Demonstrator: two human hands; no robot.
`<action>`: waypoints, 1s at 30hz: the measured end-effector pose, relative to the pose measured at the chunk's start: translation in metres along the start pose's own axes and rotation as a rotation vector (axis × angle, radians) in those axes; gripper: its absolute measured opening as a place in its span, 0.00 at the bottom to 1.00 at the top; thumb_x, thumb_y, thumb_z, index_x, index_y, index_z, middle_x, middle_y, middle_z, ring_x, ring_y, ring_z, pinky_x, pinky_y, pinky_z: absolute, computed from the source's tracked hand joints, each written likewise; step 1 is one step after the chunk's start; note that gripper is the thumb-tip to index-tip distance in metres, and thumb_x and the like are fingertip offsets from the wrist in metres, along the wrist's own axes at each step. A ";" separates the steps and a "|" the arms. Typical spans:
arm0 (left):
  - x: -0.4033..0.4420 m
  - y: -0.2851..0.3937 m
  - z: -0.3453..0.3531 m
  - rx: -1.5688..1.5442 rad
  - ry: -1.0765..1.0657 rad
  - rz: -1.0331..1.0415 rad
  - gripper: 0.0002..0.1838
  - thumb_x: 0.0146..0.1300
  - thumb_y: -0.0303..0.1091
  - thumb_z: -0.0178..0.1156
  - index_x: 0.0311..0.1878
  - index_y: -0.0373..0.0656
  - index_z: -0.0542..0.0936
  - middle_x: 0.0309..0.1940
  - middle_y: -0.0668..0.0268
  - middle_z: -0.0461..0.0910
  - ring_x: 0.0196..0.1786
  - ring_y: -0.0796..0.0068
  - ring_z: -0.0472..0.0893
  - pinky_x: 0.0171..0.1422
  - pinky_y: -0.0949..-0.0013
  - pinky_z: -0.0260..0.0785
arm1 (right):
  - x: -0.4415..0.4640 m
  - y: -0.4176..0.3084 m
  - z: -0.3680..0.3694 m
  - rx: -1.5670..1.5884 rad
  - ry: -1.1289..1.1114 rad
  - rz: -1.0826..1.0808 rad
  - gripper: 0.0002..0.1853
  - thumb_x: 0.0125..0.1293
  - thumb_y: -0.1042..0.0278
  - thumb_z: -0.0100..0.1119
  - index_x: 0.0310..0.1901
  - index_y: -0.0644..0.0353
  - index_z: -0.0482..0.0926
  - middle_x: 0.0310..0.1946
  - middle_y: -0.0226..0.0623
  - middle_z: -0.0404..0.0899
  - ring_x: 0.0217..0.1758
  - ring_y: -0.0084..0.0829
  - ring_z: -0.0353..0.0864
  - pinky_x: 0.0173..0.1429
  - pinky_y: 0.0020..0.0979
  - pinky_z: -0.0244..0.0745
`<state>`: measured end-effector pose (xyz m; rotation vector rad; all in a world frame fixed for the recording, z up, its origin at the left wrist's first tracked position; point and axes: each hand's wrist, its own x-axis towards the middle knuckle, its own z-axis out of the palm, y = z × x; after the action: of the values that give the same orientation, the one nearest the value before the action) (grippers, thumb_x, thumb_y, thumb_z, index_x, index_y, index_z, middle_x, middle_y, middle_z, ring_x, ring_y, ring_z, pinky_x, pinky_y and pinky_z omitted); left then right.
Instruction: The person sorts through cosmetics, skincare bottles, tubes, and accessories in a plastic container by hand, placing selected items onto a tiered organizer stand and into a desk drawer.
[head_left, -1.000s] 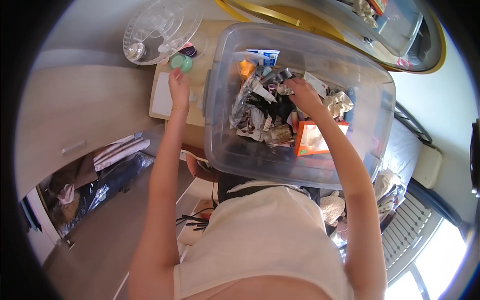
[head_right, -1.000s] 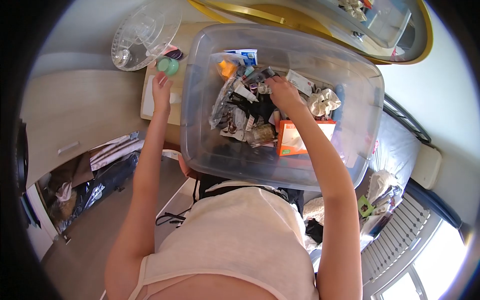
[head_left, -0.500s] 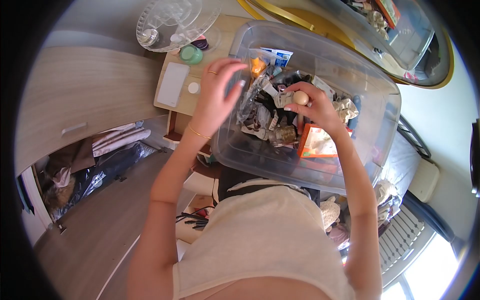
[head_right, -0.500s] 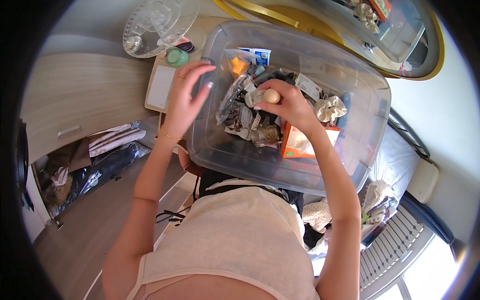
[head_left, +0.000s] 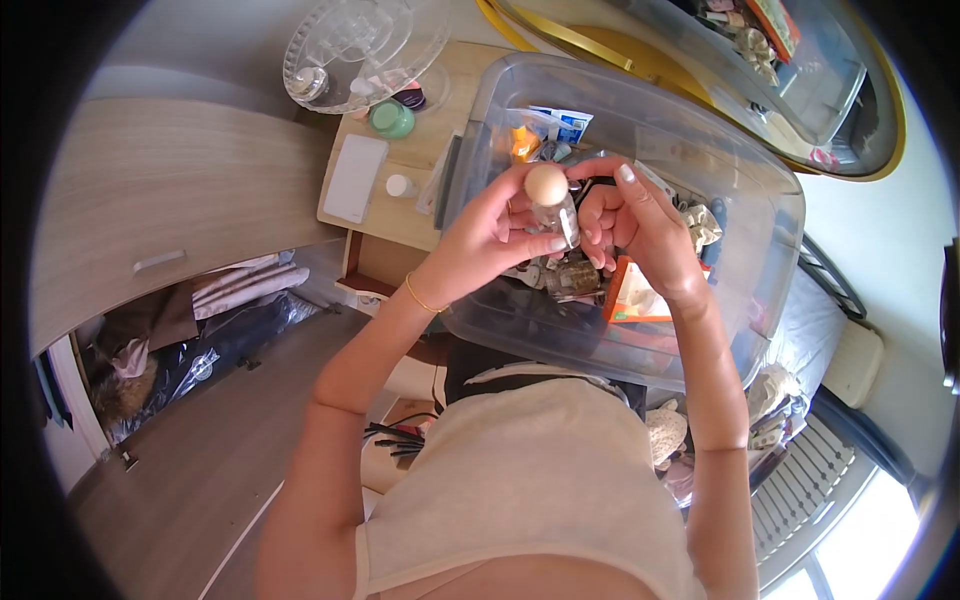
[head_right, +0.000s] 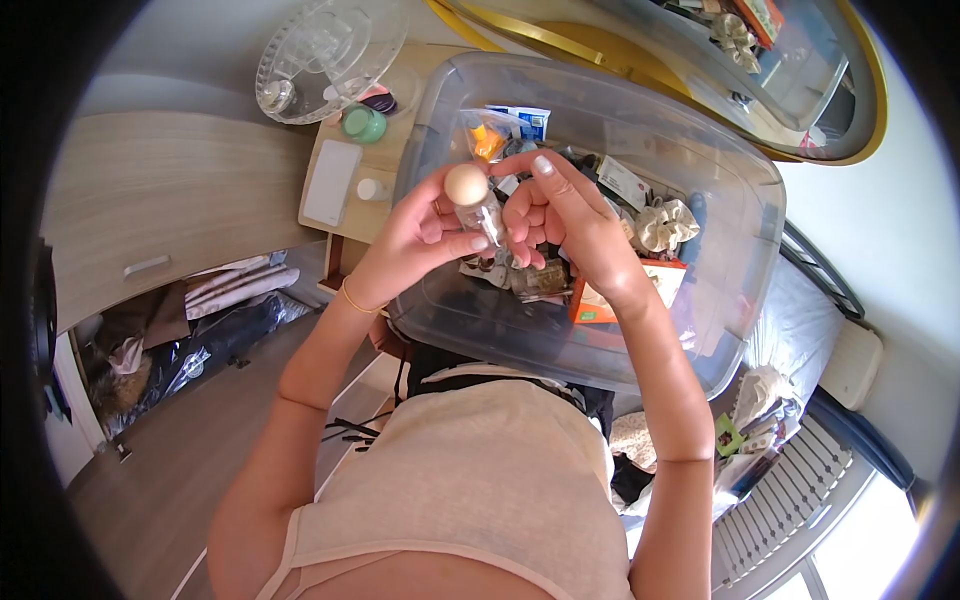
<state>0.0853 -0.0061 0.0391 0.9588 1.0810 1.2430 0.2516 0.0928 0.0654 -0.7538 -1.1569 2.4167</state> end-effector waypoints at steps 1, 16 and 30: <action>-0.001 0.001 -0.006 -0.119 -0.023 -0.049 0.31 0.56 0.20 0.60 0.63 0.42 0.61 0.47 0.63 0.74 0.53 0.74 0.74 0.55 0.69 0.72 | 0.001 -0.001 0.000 -0.001 -0.027 -0.029 0.19 0.73 0.59 0.35 0.46 0.67 0.70 0.22 0.34 0.72 0.22 0.23 0.72 0.25 0.22 0.64; -0.004 0.008 -0.052 -0.441 -0.083 -0.016 0.24 0.64 0.41 0.53 0.60 0.40 0.63 0.46 0.54 0.74 0.44 0.63 0.77 0.42 0.68 0.71 | -0.004 0.038 -0.033 -0.299 0.238 -0.005 0.23 0.69 0.58 0.48 0.18 0.62 0.73 0.07 0.27 0.64 0.10 0.16 0.60 0.17 0.20 0.55; 0.038 -0.122 -0.208 0.788 0.754 0.150 0.14 0.55 0.22 0.58 0.45 0.39 0.70 0.38 0.59 0.74 0.43 0.67 0.76 0.49 0.67 0.67 | -0.026 0.069 -0.040 -0.482 0.041 0.197 0.12 0.69 0.66 0.45 0.33 0.63 0.76 0.20 0.25 0.71 0.25 0.14 0.70 0.30 0.17 0.64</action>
<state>-0.0873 0.0163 -0.1318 1.1832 2.2329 1.3556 0.2907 0.0614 -0.0025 -1.0980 -1.7509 2.2756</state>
